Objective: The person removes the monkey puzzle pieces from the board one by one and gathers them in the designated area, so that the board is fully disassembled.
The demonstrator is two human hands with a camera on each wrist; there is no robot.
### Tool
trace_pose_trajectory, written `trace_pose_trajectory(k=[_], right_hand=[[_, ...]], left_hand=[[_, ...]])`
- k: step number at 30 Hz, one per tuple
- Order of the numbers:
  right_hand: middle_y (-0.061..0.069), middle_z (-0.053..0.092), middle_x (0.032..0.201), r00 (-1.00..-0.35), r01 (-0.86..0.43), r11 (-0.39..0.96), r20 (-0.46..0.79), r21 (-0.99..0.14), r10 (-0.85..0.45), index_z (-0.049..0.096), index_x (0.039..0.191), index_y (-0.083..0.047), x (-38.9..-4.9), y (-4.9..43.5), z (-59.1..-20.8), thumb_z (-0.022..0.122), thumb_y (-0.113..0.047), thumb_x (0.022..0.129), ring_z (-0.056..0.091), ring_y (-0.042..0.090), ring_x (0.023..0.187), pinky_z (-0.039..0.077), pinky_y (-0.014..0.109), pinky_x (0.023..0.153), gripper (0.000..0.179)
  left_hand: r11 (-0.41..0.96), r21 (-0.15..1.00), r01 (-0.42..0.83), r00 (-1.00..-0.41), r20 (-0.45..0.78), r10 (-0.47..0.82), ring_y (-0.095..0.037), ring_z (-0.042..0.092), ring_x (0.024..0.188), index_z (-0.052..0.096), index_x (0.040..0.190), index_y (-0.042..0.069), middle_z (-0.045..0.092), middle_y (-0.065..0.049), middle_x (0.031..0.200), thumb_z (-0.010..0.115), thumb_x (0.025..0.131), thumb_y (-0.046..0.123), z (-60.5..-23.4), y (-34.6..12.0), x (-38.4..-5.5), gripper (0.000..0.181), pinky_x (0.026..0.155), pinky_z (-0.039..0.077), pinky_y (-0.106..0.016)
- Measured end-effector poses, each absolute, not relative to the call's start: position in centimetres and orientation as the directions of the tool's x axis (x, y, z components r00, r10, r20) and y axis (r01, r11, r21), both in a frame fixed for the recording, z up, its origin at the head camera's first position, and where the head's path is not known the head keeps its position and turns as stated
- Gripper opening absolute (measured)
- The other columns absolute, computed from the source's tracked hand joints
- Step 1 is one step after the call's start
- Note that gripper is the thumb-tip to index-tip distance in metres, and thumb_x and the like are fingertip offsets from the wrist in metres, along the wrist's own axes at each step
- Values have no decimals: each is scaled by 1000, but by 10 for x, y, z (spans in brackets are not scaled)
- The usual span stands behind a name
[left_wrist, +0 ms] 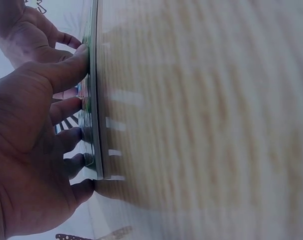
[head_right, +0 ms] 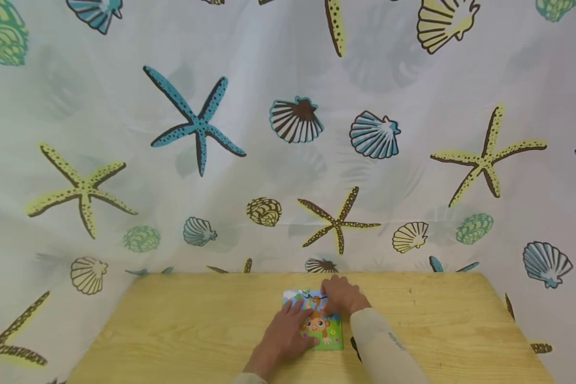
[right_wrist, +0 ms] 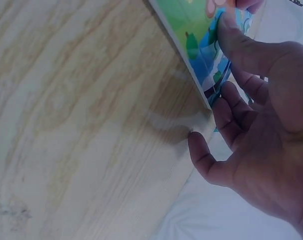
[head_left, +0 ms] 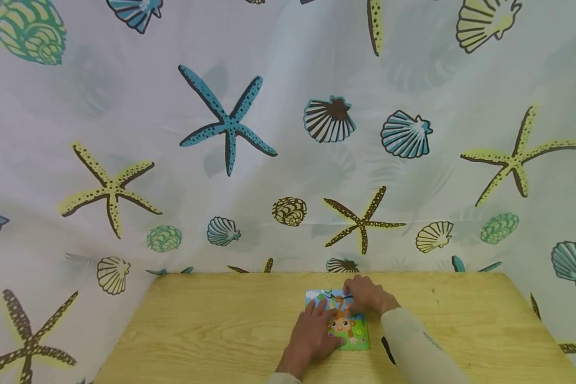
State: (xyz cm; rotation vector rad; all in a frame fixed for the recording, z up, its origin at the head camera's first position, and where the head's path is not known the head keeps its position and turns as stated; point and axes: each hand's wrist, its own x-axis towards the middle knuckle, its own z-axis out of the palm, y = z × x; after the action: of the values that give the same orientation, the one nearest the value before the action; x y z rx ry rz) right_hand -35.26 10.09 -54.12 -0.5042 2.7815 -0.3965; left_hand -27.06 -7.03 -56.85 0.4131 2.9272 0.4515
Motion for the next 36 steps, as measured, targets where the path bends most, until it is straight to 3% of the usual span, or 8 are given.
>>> trace_pose_trajectory(k=[7,11,16,23,31,36], right_hand=[[4,52,100,-887,-318,885,-224,-339,-404,65,91,-15,-348,99,-540,82,-23,77,52,26,94,49,61,83,24],[6,55,100,-891,-350,854,-146,-384,-431,63,99,-9,-346,101,-543,84,-19,75,53,25,93,50,51,87,34],[5,59,98,-888,-396,848,-88,-353,-451,66,100,-8,-347,105,-547,86,-22,72,57,23,92,50,43,90,38],[2,62,94,-905,-382,859,-52,-342,-423,69,96,-9,-346,111,-550,87,-28,71,59,21,90,52,42,88,37],[0,58,94,-914,-368,885,-61,-285,-400,70,96,-13,-346,111,-552,86,-37,70,57,18,87,53,41,83,38],[0,55,95,-911,-355,884,-100,-306,-400,67,96,-13,-348,112,-550,85,-36,71,55,19,90,53,43,83,38]], left_hand=[[916,307,257,-952,-84,295,-37,30,145,51,141,22,35,-9,157,69,81,57,-569,-73,-268,71,111,35,-59],[915,308,260,-952,-75,296,-38,30,144,51,140,22,35,-9,156,70,81,56,-567,-73,-267,71,110,35,-60],[915,304,267,-951,-70,301,-38,30,144,51,140,22,35,-9,156,69,81,56,-569,-73,-267,70,111,35,-60],[915,306,265,-953,-60,296,-37,31,144,51,140,22,35,-9,156,69,81,56,-569,-72,-265,71,111,35,-59],[913,322,250,-955,-71,287,-36,29,145,51,140,22,35,-7,157,69,81,56,-571,-71,-267,71,112,33,-59],[910,338,241,-955,-83,284,-36,28,146,51,140,21,34,-8,157,70,81,55,-571,-70,-267,71,113,32,-59]])
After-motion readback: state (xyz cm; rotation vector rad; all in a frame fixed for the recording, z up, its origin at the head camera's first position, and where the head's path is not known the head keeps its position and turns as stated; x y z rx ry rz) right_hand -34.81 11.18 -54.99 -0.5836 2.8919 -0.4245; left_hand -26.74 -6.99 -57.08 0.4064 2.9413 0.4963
